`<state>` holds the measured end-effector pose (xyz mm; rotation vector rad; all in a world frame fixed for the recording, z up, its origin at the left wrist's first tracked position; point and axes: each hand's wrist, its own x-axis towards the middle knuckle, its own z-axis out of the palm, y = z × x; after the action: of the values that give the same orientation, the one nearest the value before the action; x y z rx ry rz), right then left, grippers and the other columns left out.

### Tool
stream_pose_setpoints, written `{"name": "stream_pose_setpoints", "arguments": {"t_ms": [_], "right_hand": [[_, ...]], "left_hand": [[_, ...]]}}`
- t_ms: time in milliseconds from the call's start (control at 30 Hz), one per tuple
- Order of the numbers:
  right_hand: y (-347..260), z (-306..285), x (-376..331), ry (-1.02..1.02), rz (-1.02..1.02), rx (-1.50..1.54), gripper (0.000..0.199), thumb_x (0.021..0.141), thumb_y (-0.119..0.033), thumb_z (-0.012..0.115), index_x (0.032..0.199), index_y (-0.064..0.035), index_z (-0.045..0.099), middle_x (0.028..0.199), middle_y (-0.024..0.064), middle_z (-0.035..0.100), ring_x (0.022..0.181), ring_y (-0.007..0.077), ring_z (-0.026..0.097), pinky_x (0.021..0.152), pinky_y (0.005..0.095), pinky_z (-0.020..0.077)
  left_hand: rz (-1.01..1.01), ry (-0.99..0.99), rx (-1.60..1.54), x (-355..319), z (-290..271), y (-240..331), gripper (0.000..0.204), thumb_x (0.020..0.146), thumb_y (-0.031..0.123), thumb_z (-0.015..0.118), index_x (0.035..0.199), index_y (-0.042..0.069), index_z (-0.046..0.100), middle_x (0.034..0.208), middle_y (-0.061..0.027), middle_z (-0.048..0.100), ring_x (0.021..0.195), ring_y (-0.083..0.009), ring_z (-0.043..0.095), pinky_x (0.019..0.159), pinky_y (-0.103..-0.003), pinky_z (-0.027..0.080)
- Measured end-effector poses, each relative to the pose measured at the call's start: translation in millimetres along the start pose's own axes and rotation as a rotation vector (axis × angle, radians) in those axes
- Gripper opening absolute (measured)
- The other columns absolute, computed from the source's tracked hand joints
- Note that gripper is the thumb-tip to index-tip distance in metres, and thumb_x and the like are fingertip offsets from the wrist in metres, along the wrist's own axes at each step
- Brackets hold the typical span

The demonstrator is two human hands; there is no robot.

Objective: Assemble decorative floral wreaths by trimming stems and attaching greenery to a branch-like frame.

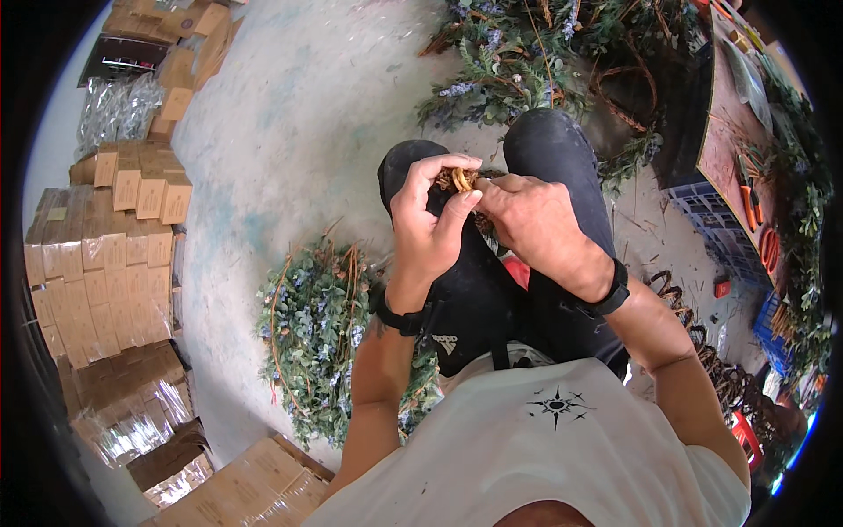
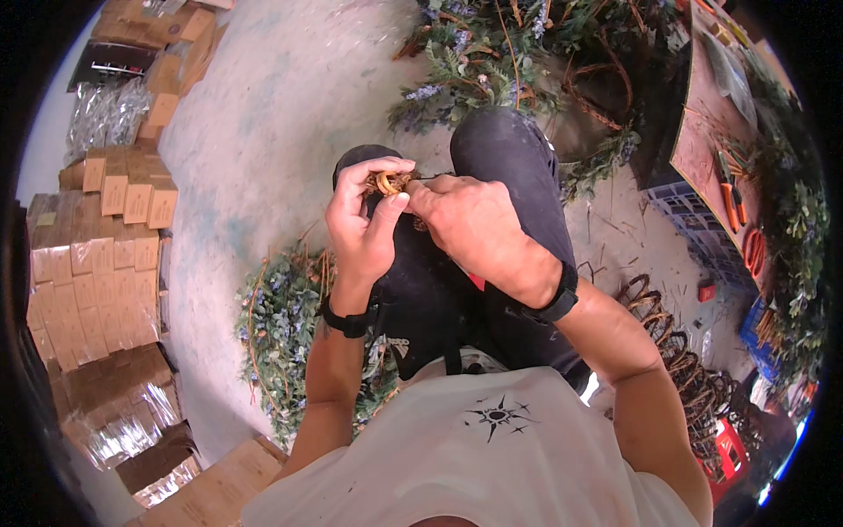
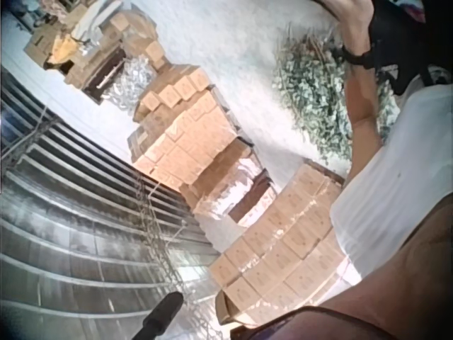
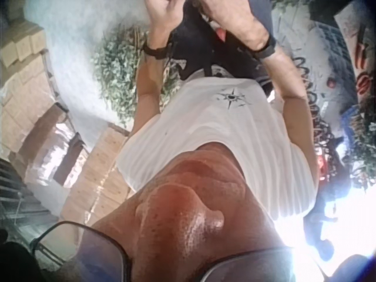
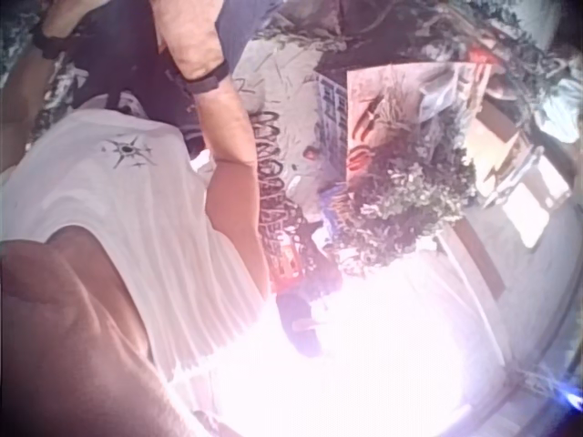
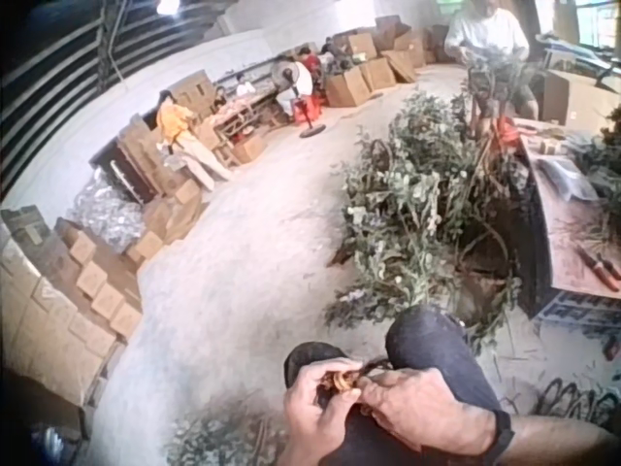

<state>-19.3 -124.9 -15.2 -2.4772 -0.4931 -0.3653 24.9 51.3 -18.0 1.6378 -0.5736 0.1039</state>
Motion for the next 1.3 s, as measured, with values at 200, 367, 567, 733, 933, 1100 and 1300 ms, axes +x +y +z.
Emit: {"name": "stream_pose_setpoints", "arguments": {"t_ms": [200,367,567,733,933,1100,1300], "right_hand": [[0,-2,0,-0.035,0.001,-0.030,0.025,0.086,-0.012,0.068,0.110,-0.0116,0.066,0.084,0.0047,0.068,0.078,0.0267,0.072,0.059,0.0411,0.0560],[-3,-8,3,-0.052,0.009,-0.088,0.020,0.086,-0.014,0.068,0.105,-0.0125,0.066,0.080,0.0033,0.068,0.077,0.0255,0.072,0.059,0.0407,0.0559],[13,2,7,-0.056,-0.082,-0.121,0.013,0.085,-0.015,0.069,0.097,-0.0139,0.066,0.077,0.0019,0.067,0.073,0.0246,0.072,0.057,0.0400,0.0561],[31,-10,8,-0.149,-0.161,0.041,0.022,0.088,-0.018,0.068,0.109,-0.0105,0.068,0.095,0.0077,0.072,0.092,0.0291,0.071,0.073,0.0415,0.0573],[8,-39,25,-0.081,-0.147,0.479,0.033,0.102,-0.026,0.062,0.128,-0.0073,0.065,0.115,0.0155,0.070,0.112,0.0371,0.063,0.092,0.0450,0.0525],[17,-37,27,-0.045,-0.201,0.433,0.032,0.089,-0.015,0.074,0.119,-0.0086,0.068,0.111,0.0121,0.071,0.109,0.0359,0.065,0.087,0.0459,0.0565],[20,-34,27,-0.101,-0.240,0.382,0.036,0.071,-0.010,0.080,0.104,-0.0106,0.066,0.106,0.0084,0.069,0.108,0.0328,0.066,0.083,0.0426,0.0564]], "left_hand": [[0.020,0.018,-0.030,-1,4,-3,0.032,0.094,0.012,0.075,0.119,-0.002,0.062,0.119,-0.0150,0.073,0.107,-0.0217,0.069,0.097,-0.034,0.052],[-0.007,0.016,-0.041,-2,3,-4,0.031,0.094,0.011,0.075,0.119,-0.002,0.062,0.117,-0.0143,0.073,0.105,-0.0214,0.069,0.096,-0.034,0.053],[0.005,0.055,0.046,-10,11,-9,0.025,0.098,0.010,0.068,0.118,-0.003,0.061,0.118,-0.0132,0.071,0.106,-0.0181,0.066,0.099,-0.033,0.051],[0.105,0.095,0.196,-12,11,-13,0.022,0.098,0.010,0.066,0.117,-0.002,0.061,0.111,-0.0116,0.072,0.100,-0.0180,0.067,0.091,-0.032,0.053],[0.150,0.141,0.261,-11,17,-11,0.024,0.095,0.014,0.070,0.112,-0.001,0.062,0.099,-0.0150,0.069,0.086,-0.0282,0.069,0.080,-0.036,0.055],[0.105,0.070,0.296,-12,16,-8,0.029,0.094,0.013,0.071,0.118,-0.002,0.063,0.107,-0.0167,0.070,0.097,-0.0291,0.070,0.088,-0.039,0.054],[-0.044,0.006,0.195,-13,15,9,0.038,0.090,0.010,0.078,0.122,-0.002,0.062,0.120,-0.0131,0.068,0.112,-0.0265,0.063,0.102,-0.039,0.047]]}}
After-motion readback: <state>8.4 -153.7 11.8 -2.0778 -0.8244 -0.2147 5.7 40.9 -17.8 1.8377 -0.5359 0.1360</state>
